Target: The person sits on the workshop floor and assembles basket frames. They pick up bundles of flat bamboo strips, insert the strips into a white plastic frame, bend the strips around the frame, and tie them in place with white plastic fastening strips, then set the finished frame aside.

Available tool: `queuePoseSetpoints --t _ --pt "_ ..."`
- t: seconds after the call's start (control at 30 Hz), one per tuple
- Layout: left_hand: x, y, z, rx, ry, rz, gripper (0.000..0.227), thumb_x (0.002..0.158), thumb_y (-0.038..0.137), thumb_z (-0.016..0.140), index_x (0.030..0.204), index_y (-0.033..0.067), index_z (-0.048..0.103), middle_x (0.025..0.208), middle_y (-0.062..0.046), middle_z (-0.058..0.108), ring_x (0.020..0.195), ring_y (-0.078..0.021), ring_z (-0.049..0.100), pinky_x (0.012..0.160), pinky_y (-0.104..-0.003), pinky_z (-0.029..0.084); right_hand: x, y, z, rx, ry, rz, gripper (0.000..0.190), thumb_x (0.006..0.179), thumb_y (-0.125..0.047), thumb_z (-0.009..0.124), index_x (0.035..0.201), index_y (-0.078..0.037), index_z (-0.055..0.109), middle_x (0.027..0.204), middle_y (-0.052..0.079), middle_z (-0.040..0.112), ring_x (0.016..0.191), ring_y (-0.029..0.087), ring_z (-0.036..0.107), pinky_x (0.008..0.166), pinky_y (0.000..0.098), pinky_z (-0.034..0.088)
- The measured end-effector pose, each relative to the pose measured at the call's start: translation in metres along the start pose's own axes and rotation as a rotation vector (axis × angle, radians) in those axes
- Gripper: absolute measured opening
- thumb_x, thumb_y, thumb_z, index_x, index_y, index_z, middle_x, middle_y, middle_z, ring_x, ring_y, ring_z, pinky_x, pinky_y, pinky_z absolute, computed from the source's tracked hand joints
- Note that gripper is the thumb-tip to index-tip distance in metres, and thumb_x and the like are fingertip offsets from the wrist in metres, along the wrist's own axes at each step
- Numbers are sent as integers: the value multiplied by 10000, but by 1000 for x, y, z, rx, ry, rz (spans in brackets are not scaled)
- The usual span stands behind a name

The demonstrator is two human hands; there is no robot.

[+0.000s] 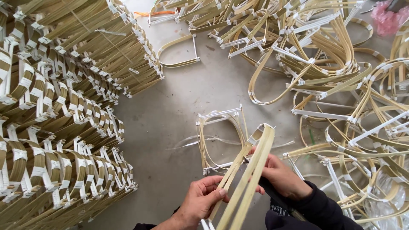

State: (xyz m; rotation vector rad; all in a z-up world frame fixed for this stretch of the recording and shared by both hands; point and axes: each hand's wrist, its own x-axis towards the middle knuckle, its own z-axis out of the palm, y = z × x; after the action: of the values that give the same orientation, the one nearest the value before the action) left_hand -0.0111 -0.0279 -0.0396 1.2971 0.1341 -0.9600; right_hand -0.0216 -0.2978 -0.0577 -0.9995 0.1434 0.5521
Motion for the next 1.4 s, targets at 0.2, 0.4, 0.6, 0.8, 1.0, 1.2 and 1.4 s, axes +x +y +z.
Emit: queuePoseSetpoints --t 0.2,0.4,0.6,0.8,1.0,1.2,1.4 --pt "-5 8 -4 72 3 14 368 938 128 686 1285 7 689 893 -25 748 806 -96 686 784 -272 563 4 4 6 20 161 -30 330 962 -86 624 1263 -4 517 725 89 646 596 139 634 530 269 505" --pt "-7 7 0 86 -1 50 366 934 121 687 1280 0 699 896 -23 752 799 -91 686 780 -261 573 -5 -5 16 -49 257 -74 292 952 -115 607 1218 3 576 702 74 658 542 145 617 488 269 494" --pt "-3 1 -2 92 7 67 364 931 111 695 1274 -11 700 850 -43 740 766 -95 695 718 -253 568 -9 -2 10 -29 95 -120 287 983 -87 627 1242 -18 525 706 23 588 626 99 614 531 236 475" --pt "-4 15 11 119 -4 67 365 926 103 691 1273 -13 702 853 -35 744 771 -94 691 739 -255 580 -18 -14 13 -108 233 -100 286 964 -131 600 1214 7 583 681 67 647 525 130 596 473 264 480" --pt "-3 10 10 119 -28 103 354 922 82 689 1258 -27 705 891 -20 747 775 -92 678 755 -254 576 -18 -4 1 -7 332 -92 287 951 -128 580 1210 -4 567 676 84 664 518 164 619 467 287 494" --pt "0 1 6 86 -4 90 345 928 84 697 1256 -22 713 855 -36 731 758 -98 680 730 -264 568 -13 5 -6 -162 74 -144 362 1004 -124 619 1338 -73 488 749 84 685 541 161 618 471 294 493" --pt "-3 -8 -3 42 -29 47 350 903 100 708 1234 -15 704 865 -22 743 756 -101 685 731 -254 568 -17 8 0 -289 276 -216 237 1006 -135 593 1061 91 636 773 99 705 669 130 645 611 280 520"
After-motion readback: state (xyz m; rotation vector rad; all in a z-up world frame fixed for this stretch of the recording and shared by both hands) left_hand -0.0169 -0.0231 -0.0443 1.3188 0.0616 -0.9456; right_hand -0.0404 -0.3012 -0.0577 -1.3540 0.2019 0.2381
